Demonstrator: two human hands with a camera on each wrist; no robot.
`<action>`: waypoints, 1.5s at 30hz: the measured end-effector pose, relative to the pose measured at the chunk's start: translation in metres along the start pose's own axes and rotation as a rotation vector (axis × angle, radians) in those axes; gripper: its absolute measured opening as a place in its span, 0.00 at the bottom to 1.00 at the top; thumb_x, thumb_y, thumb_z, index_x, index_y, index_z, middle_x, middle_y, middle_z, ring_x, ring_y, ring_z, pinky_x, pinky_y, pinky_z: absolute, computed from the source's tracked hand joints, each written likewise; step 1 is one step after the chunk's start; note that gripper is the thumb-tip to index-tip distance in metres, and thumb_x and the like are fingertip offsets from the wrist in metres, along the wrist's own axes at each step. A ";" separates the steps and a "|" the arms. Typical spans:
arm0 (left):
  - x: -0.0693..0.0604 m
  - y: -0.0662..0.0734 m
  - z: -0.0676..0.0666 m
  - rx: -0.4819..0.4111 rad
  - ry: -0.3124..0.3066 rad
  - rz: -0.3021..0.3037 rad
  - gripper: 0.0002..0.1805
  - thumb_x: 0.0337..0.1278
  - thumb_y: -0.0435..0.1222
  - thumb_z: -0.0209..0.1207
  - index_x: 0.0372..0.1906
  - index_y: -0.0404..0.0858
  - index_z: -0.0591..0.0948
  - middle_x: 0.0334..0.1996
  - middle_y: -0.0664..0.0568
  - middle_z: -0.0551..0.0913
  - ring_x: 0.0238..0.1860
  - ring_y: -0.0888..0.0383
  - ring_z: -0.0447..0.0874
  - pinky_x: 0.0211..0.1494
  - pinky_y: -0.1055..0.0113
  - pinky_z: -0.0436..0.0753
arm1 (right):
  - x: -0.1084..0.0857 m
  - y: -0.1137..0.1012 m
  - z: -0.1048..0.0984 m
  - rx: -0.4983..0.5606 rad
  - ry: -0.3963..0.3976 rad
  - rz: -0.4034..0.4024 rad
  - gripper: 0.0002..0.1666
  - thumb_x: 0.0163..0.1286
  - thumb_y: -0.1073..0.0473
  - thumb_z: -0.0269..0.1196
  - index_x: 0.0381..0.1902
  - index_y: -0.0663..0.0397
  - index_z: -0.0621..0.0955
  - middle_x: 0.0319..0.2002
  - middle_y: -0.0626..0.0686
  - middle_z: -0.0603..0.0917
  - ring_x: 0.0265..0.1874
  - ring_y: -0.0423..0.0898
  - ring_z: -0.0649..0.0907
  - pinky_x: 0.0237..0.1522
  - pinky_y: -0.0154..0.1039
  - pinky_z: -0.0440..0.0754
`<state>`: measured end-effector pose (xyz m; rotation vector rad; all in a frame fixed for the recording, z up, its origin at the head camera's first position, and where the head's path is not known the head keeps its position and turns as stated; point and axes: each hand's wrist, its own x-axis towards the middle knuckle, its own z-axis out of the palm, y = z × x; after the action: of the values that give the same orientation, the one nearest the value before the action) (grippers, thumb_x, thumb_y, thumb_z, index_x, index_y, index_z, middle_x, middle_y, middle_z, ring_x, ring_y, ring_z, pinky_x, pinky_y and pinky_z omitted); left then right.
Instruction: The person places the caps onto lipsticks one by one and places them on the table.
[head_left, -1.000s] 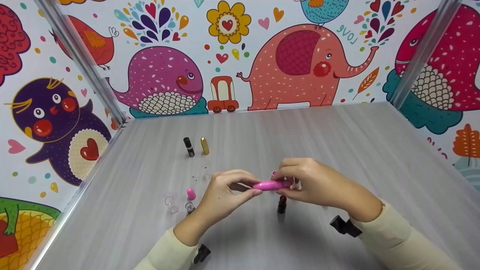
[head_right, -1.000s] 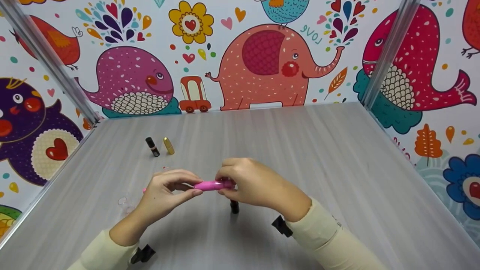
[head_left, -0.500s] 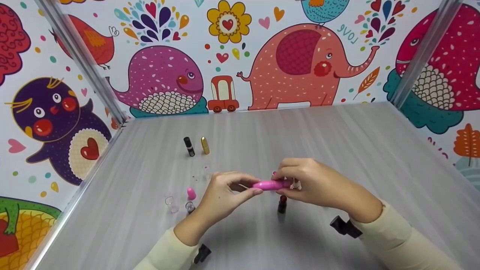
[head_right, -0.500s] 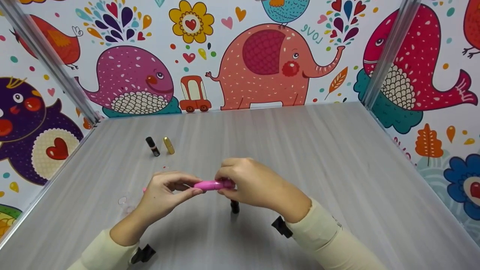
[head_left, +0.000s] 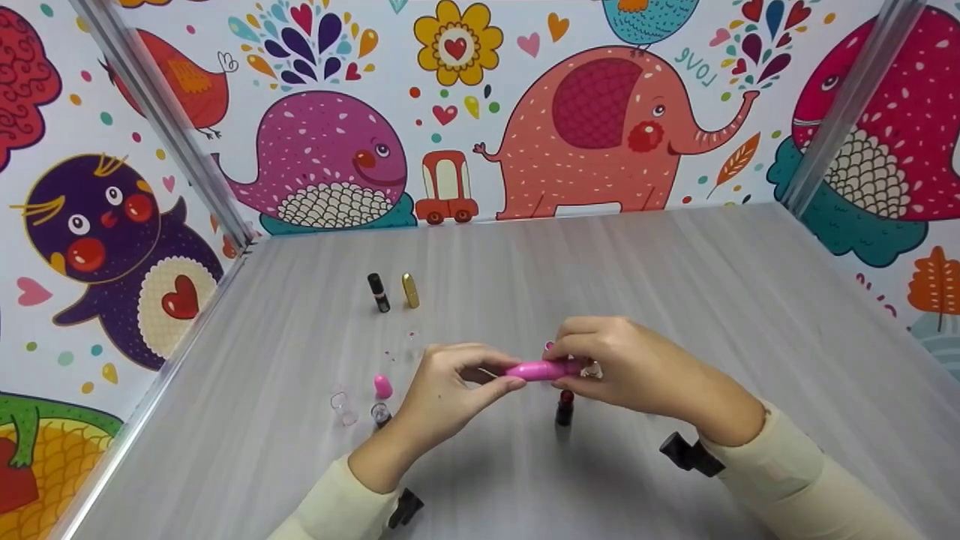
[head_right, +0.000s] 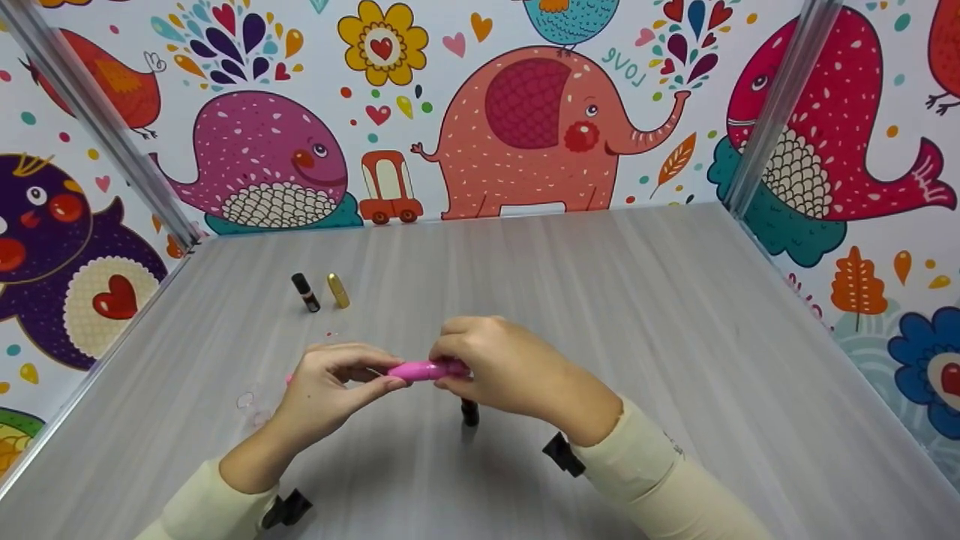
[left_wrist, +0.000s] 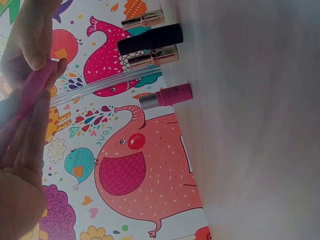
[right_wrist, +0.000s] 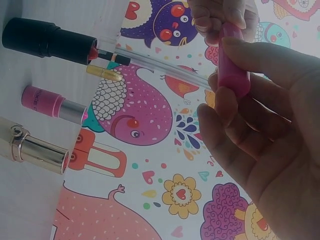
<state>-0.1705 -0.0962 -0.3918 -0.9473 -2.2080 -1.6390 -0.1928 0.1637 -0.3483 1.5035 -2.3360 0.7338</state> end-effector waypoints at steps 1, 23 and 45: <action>0.000 0.000 0.000 -0.002 0.000 0.001 0.09 0.59 0.34 0.77 0.42 0.36 0.93 0.38 0.51 0.93 0.34 0.59 0.92 0.39 0.64 0.93 | 0.000 0.000 0.000 -0.004 -0.001 0.001 0.12 0.61 0.67 0.80 0.42 0.56 0.90 0.37 0.47 0.85 0.31 0.36 0.85 0.35 0.29 0.89; 0.001 0.001 -0.001 0.019 -0.017 0.029 0.09 0.62 0.35 0.75 0.44 0.36 0.93 0.39 0.51 0.93 0.38 0.58 0.93 0.42 0.65 0.93 | 0.000 0.004 0.001 0.034 0.014 0.005 0.13 0.61 0.66 0.80 0.42 0.55 0.90 0.37 0.46 0.85 0.31 0.35 0.85 0.34 0.27 0.87; 0.005 0.008 -0.023 0.078 0.065 -0.003 0.10 0.59 0.33 0.77 0.45 0.38 0.93 0.40 0.56 0.93 0.38 0.59 0.92 0.43 0.64 0.93 | -0.002 0.010 -0.013 0.022 0.005 0.132 0.17 0.61 0.62 0.82 0.48 0.52 0.92 0.40 0.45 0.88 0.33 0.37 0.85 0.35 0.32 0.90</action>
<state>-0.1735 -0.1140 -0.3754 -0.8589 -2.2139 -1.5497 -0.2011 0.1757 -0.3411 1.3644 -2.4492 0.7969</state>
